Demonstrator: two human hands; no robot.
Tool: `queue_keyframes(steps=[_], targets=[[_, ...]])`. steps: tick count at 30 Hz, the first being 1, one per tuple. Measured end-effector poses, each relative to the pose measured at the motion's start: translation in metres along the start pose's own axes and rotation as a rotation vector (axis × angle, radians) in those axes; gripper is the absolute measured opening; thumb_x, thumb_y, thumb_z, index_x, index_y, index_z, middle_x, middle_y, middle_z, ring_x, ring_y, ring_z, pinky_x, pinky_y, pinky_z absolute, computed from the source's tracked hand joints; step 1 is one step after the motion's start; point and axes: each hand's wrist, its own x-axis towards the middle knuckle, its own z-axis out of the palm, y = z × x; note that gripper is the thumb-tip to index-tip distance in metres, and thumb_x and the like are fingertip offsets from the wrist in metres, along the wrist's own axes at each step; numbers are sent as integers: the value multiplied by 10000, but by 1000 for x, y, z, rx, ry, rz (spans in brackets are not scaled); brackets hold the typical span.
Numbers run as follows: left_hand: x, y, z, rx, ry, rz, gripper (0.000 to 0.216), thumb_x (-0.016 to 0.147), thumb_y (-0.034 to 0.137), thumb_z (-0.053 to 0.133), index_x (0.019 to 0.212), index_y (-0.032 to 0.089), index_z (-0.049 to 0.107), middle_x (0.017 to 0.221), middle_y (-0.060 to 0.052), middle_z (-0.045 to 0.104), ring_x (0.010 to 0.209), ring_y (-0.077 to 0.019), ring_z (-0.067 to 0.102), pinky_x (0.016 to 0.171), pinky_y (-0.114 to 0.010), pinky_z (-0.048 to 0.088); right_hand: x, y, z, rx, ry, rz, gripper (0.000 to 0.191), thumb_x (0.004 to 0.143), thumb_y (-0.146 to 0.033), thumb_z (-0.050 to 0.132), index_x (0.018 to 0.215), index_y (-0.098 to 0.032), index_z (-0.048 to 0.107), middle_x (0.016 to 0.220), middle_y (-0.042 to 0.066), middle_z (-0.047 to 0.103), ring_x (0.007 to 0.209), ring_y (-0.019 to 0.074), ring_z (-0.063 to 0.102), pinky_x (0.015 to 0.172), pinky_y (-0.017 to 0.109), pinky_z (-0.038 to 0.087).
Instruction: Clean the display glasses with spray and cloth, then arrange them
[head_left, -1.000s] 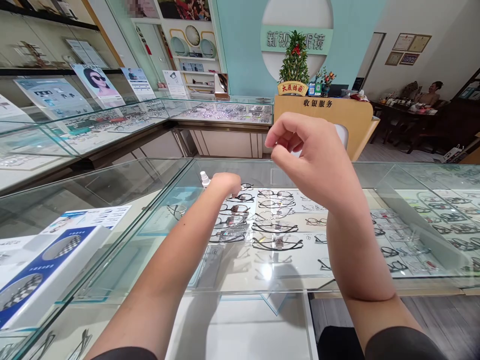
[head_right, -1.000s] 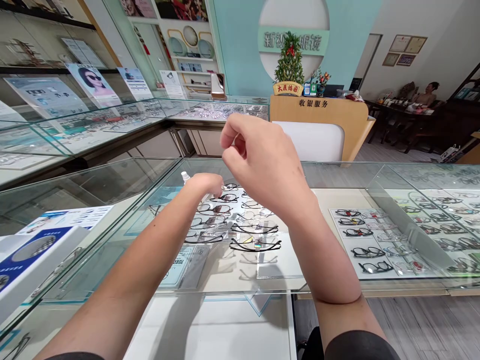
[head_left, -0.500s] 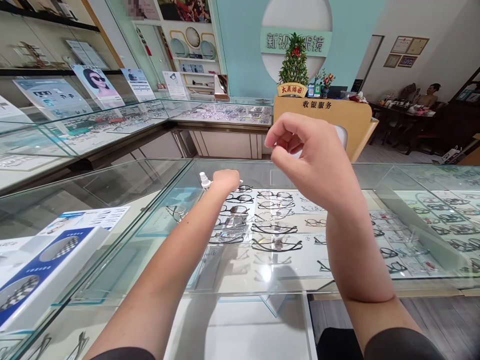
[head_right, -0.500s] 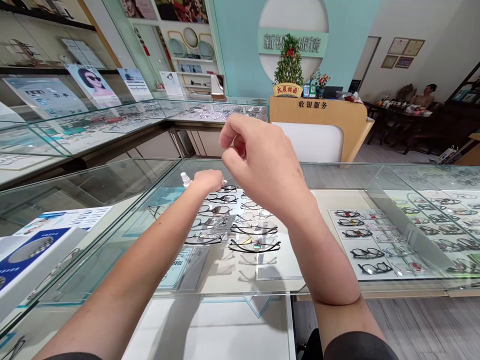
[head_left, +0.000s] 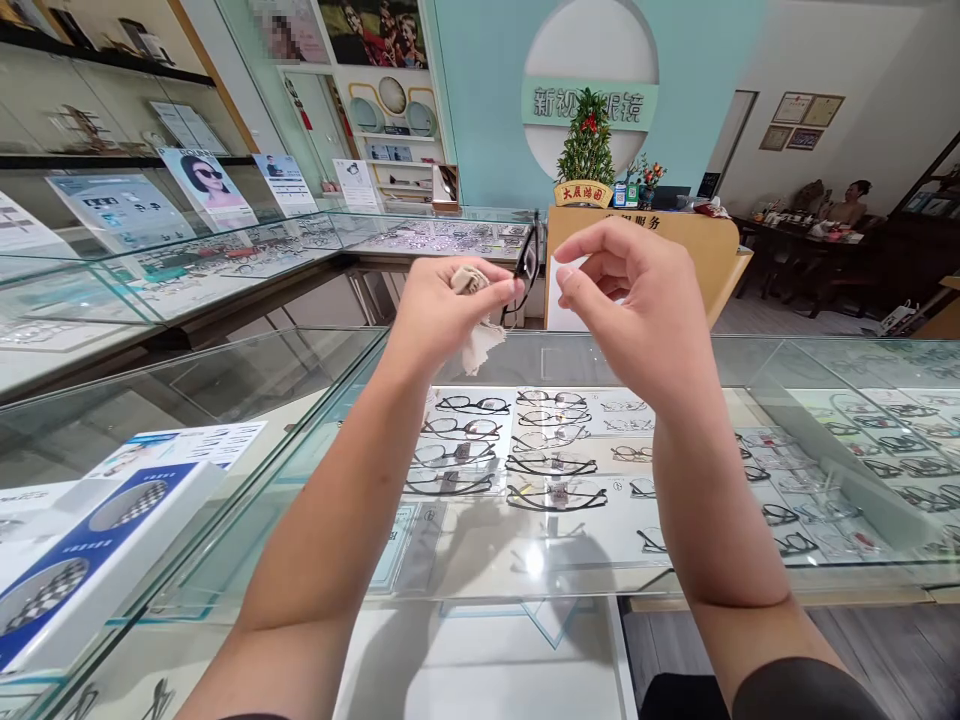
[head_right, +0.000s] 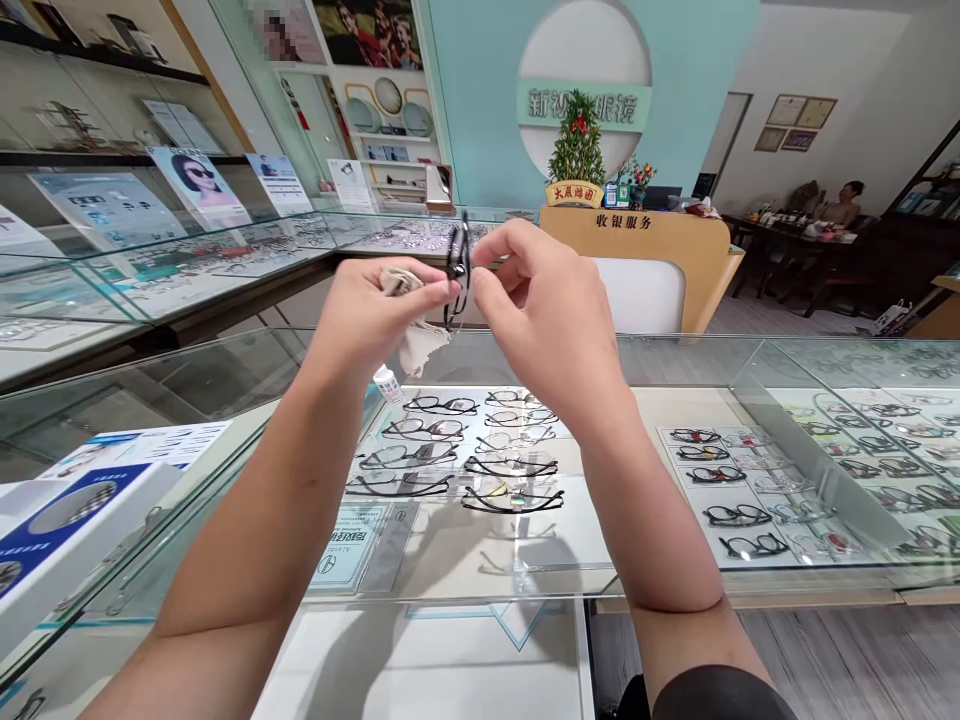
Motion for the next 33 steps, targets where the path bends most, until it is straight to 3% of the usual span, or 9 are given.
queue_keyframes(steps=[3,9,16,27,33], targets=[[-13,23,1,-197,96,107,309,830,507,923,822,227,793,679,6,619,588,-124,517,539,-293,387,0,2,3,-22,-3,13,159,1031,-379,699,1027,-221,683,818,10,670,772,167,628,740,331,481],[-28,42,5,-240,90,165,347,837,511,936,797,215,758,671,10,591,627,-133,553,559,-301,409,-2,-2,6,-1,-25,-40,219,1048,-408,707,941,-222,665,788,9,661,759,166,637,684,312,468],[-27,41,6,-220,129,177,375,831,553,937,817,219,769,718,-2,638,678,-140,577,581,-287,433,-1,-6,6,52,-30,-40,173,1028,-354,691,927,-216,660,778,5,650,743,156,627,682,315,482],[-23,35,9,-261,3,169,416,842,581,921,767,214,739,631,10,569,576,-125,508,527,-291,390,2,-5,2,139,-79,-17,162,956,-268,683,827,-208,606,787,6,638,712,142,591,667,313,468],[-13,24,1,-195,62,260,400,860,588,901,807,230,728,780,-18,667,728,-167,618,610,-305,480,0,0,-2,19,47,-18,155,994,-238,686,849,-208,639,664,-36,567,641,127,567,669,299,457]])
